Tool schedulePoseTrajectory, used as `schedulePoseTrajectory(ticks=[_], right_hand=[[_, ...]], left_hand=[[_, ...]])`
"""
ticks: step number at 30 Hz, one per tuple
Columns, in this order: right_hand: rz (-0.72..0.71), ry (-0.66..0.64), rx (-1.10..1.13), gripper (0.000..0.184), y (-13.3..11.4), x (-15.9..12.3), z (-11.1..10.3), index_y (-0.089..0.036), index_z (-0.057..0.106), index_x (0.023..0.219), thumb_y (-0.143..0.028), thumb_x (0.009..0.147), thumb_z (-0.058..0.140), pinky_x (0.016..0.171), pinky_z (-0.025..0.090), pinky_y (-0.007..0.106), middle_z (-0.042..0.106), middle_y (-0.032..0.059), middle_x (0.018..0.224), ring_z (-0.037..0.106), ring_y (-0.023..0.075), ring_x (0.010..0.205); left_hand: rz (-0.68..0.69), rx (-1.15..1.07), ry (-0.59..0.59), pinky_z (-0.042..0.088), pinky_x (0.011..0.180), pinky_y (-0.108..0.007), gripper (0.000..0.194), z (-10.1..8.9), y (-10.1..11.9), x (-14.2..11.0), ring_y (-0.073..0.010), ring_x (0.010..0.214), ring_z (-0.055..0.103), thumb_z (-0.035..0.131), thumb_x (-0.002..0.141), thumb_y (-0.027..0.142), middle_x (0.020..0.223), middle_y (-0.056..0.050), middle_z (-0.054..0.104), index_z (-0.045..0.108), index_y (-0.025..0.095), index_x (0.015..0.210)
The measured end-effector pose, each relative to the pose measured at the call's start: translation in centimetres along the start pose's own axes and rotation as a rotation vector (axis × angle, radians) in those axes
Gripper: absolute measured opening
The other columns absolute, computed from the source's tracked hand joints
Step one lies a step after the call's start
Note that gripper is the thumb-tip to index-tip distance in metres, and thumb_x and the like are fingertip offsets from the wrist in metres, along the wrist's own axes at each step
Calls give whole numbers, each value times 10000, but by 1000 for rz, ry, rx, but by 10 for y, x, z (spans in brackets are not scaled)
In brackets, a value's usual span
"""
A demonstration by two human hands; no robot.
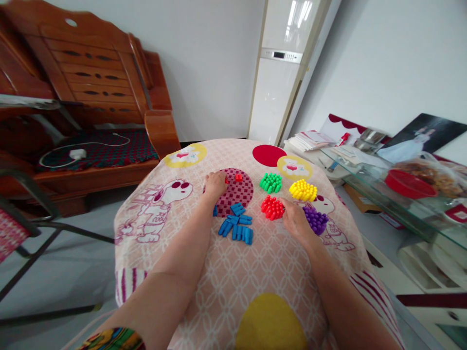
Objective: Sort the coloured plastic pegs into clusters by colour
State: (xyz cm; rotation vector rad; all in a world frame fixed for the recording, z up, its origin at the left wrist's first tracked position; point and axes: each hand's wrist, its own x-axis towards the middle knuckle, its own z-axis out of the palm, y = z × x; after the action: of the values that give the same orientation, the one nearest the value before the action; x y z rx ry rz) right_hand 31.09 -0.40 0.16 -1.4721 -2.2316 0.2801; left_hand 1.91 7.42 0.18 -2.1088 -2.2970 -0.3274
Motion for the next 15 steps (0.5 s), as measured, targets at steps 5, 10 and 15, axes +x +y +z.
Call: schedulePoseTrajectory(ticks=[5, 10, 15], right_hand=[[-5, -6, 4, 502, 0, 0, 0, -43, 614, 1238, -23, 797, 376, 960, 481, 354, 722, 187, 1104, 661, 258, 1026], [1, -5, 17, 465, -3, 0, -2, -78, 656, 1158, -18, 792, 375, 929, 485, 320, 727, 167, 1068, 664, 240, 995], [2, -9, 20, 494, -3, 0, -2, -95, 656, 1142, 0, 743, 381, 913, 485, 332, 731, 152, 1032, 659, 249, 988]], left_hand=[[111, 11, 7, 486, 908, -356, 349, -9, 15, -6, -274, 1071, 645, 412, 906, 185, 1137, -154, 709, 643, 130, 1162], [241, -13, 4, 500, 831, -328, 346, -22, 40, -19, -254, 980, 677, 376, 938, 195, 1057, -168, 719, 643, 98, 1136], [351, -123, -46, 506, 766, -322, 290, -23, 74, -40, -249, 905, 686, 444, 893, 183, 967, -136, 732, 690, 135, 1039]])
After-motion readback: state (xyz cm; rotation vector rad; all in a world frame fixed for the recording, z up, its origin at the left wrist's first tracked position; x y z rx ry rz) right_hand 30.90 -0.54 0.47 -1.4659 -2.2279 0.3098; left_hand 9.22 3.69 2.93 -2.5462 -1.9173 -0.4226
